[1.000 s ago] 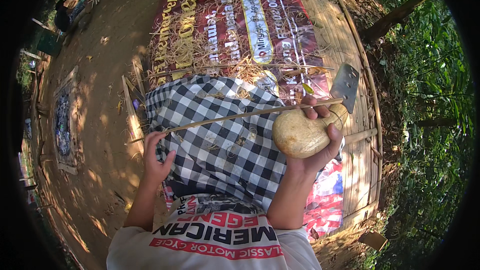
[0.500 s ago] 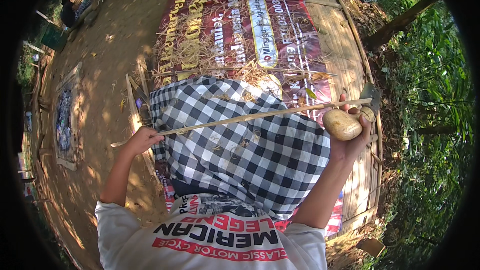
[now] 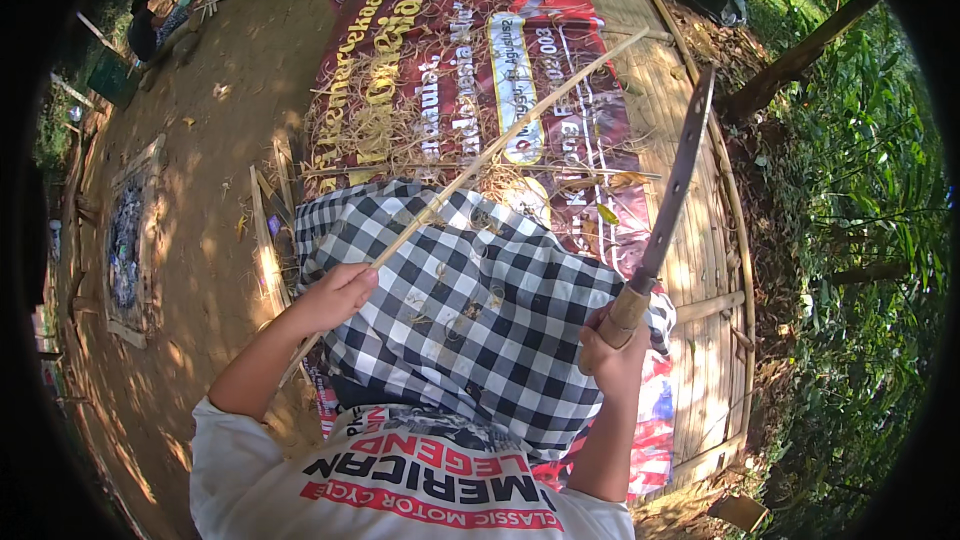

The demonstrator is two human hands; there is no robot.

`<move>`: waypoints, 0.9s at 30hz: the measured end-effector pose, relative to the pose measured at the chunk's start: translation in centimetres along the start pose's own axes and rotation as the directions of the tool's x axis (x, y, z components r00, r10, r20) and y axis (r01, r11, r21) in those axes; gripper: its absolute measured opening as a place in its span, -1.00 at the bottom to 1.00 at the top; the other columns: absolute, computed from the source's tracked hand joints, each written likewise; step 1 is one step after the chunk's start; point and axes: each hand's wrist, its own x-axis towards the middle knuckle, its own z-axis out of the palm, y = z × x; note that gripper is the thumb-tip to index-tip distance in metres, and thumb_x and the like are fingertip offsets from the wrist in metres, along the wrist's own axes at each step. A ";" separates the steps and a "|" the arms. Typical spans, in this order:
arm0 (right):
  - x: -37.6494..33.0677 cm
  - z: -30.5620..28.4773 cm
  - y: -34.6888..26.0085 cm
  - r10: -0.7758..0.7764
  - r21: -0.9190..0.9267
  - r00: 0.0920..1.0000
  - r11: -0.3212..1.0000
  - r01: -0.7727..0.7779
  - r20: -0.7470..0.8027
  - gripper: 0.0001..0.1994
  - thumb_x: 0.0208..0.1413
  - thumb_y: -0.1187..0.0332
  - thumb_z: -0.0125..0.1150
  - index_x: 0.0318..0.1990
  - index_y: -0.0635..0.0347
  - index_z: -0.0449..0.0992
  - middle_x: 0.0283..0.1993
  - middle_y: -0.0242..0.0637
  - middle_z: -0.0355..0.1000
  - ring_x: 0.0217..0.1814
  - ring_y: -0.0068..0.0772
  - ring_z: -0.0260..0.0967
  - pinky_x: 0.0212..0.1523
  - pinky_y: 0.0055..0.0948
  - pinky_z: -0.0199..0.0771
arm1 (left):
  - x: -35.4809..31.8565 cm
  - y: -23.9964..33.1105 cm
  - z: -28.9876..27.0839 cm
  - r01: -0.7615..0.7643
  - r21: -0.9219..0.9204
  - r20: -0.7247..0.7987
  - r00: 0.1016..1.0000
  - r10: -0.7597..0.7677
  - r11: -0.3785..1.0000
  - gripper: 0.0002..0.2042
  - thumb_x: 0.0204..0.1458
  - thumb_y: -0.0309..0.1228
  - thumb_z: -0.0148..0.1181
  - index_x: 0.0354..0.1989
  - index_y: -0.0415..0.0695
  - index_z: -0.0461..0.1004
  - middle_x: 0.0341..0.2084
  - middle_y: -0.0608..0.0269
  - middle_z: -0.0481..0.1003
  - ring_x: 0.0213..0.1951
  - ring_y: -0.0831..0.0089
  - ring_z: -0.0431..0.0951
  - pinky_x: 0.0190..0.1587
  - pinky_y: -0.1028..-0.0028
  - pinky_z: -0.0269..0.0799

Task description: The person is using a knife to shave and shape a long bamboo stick while sitting on a platform.

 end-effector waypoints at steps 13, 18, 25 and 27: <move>-2.8 5.3 0.2 -0.114 -0.404 0.836 0.835 0.374 0.537 -0.49 -0.23 0.08 0.45 -0.25 0.32 0.44 -0.51 -0.07 0.39 -0.49 -0.09 0.34 -0.33 -0.30 0.36 | -0.7 1.5 2.6 0.316 -0.352 0.246 0.940 -0.238 0.881 -0.69 0.30 -0.20 -0.24 -0.49 -0.06 0.18 -0.72 0.54 0.04 -0.74 0.73 -0.04 -0.74 0.63 -0.13; -1.7 3.9 0.4 -0.323 -0.440 0.713 0.609 0.660 0.622 -0.48 -0.20 0.06 0.40 -0.23 0.32 0.45 -0.47 -0.08 0.44 -0.48 -0.03 0.39 -0.28 -0.24 0.37 | -1.8 2.0 2.2 0.385 -0.415 0.358 0.902 -0.241 0.824 -0.64 0.31 -0.13 -0.29 -0.53 -0.01 0.11 -0.72 0.53 0.00 -0.75 0.73 -0.11 -0.74 0.64 -0.25; 1.9 -1.7 0.3 -0.347 -0.677 0.890 0.581 0.452 0.295 -0.54 -0.19 0.21 0.36 -0.17 0.35 0.44 -0.45 -0.01 0.45 -0.45 0.05 0.37 -0.30 -0.15 0.37 | -3.9 1.6 0.5 0.431 -0.380 0.391 0.877 -0.280 0.819 -0.63 0.31 -0.11 -0.31 -0.54 -0.01 0.10 -0.73 0.52 0.02 -0.76 0.74 -0.09 -0.75 0.65 -0.21; 0.9 -1.3 -0.1 -0.357 -0.672 0.874 0.562 0.482 0.329 -0.53 -0.21 0.22 0.37 -0.18 0.36 0.44 -0.45 -0.01 0.45 -0.45 0.05 0.37 -0.30 -0.15 0.37 | -3.7 2.2 1.2 0.359 -0.324 0.352 0.904 -0.241 0.875 -0.62 0.31 -0.10 -0.31 -0.54 0.00 0.10 -0.74 0.52 0.03 -0.76 0.73 -0.08 -0.75 0.65 -0.19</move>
